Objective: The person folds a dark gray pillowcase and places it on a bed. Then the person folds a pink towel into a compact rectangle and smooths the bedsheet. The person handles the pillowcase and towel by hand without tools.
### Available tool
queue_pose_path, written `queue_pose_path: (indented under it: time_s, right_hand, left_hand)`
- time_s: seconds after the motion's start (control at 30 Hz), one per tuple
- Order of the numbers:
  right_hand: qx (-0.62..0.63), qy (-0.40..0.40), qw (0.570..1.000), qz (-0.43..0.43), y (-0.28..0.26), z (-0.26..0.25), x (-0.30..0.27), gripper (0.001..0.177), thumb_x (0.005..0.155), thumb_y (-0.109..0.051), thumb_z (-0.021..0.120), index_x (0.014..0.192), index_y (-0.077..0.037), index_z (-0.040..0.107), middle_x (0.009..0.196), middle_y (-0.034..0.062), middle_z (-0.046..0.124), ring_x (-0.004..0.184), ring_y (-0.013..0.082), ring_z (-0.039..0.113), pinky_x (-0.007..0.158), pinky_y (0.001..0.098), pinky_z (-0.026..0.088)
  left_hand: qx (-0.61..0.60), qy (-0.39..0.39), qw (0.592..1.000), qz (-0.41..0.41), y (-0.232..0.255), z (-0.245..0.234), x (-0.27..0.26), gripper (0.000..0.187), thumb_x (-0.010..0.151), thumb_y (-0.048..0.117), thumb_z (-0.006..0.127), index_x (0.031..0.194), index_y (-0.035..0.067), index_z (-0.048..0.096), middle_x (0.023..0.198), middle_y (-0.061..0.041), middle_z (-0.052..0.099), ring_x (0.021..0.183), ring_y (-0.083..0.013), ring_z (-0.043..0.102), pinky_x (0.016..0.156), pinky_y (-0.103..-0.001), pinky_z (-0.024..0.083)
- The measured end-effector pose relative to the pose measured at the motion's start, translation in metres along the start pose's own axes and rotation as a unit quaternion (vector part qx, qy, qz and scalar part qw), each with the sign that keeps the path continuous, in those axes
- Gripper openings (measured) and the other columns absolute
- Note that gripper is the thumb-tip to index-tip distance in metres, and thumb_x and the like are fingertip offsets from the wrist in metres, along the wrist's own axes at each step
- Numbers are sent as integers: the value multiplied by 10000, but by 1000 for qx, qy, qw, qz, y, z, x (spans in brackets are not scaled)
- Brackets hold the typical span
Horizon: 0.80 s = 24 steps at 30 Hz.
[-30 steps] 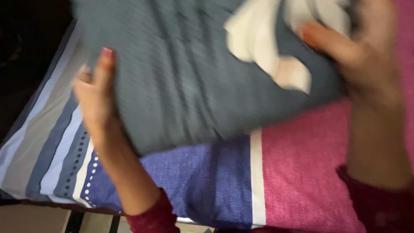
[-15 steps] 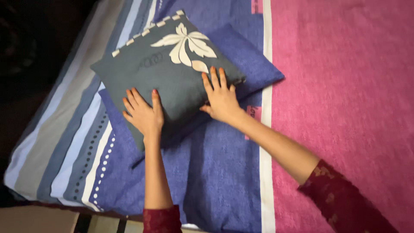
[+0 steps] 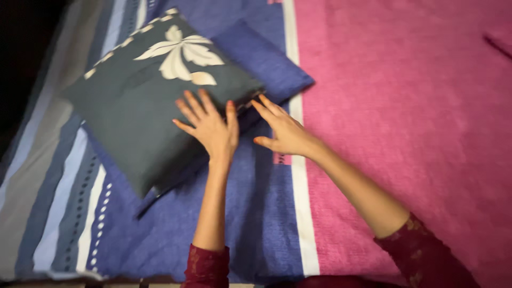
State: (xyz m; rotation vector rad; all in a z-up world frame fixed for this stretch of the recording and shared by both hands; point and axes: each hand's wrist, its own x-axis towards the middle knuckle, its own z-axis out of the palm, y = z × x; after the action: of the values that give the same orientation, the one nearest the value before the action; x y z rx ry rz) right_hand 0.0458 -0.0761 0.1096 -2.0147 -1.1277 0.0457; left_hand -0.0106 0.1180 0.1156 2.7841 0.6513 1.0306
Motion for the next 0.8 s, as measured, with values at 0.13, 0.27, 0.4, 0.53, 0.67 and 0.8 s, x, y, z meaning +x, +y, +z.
queue_pose_path:
  time_s: [0.13, 0.27, 0.4, 0.53, 0.67, 0.8]
  right_hand:
    - [2, 106, 994, 26, 39, -37, -72, 950, 873, -317, 823, 1605, -51, 279, 1669, 244, 283, 1532, 407, 344, 1223, 481, 334]
    - [97, 214, 956, 177, 83, -77, -172, 978, 803, -239, 832, 1595, -90, 277, 1645, 176, 344, 1485, 309, 408, 1106, 435, 448]
    - [235, 397, 856, 234, 138, -110, -281, 974, 829, -64, 778, 1624, -101, 218, 1689, 145, 268, 1512, 284, 351, 1144, 436, 405]
    - [306, 556, 744, 207, 177, -149, -387, 890, 866, 6, 679, 1640, -94, 252, 1692, 141, 281, 1510, 288, 362, 1146, 420, 404]
    - [368, 643, 658, 136, 201, -185, -469, 812, 944, -79, 630, 1652, -100, 233, 1694, 114, 278, 1542, 261, 357, 1219, 410, 378]
    - [436, 695, 569, 52, 259, -228, -509, 642, 916, -110, 668, 1502, -67, 410, 1503, 118, 456, 1422, 275, 467, 1202, 447, 409]
  left_hand:
    - [-246, -41, 960, 132, 82, 25, -23, 480, 1025, 342, 622, 1414, 65, 576, 1593, -200, 428, 1468, -406, 379, 1221, -602, 234]
    - [-409, -101, 867, 264, 171, 49, -64, 350, 1024, 204, 661, 1356, 98, 635, 1546, -173, 512, 1381, -343, 571, 1207, -520, 366]
    - [-490, -193, 806, 271, 271, 81, -121, 371, 992, 211, 654, 1340, 84, 637, 1550, -185, 507, 1340, -355, 565, 1154, -475, 421]
    - [-548, -295, 730, 283, 365, 106, -181, 387, 986, 202, 622, 1343, 54, 620, 1552, -200, 505, 1363, -365, 558, 1154, -454, 435]
    - [-578, -358, 675, 287, 438, 124, -240, 393, 1000, 192, 609, 1348, 10, 605, 1521, -241, 503, 1408, -418, 493, 1167, -470, 393]
    - [-554, -365, 673, 325, 488, 138, -273, 370, 998, 218, 622, 1304, 12, 630, 1458, -223, 577, 1354, -387, 552, 1152, -456, 421]
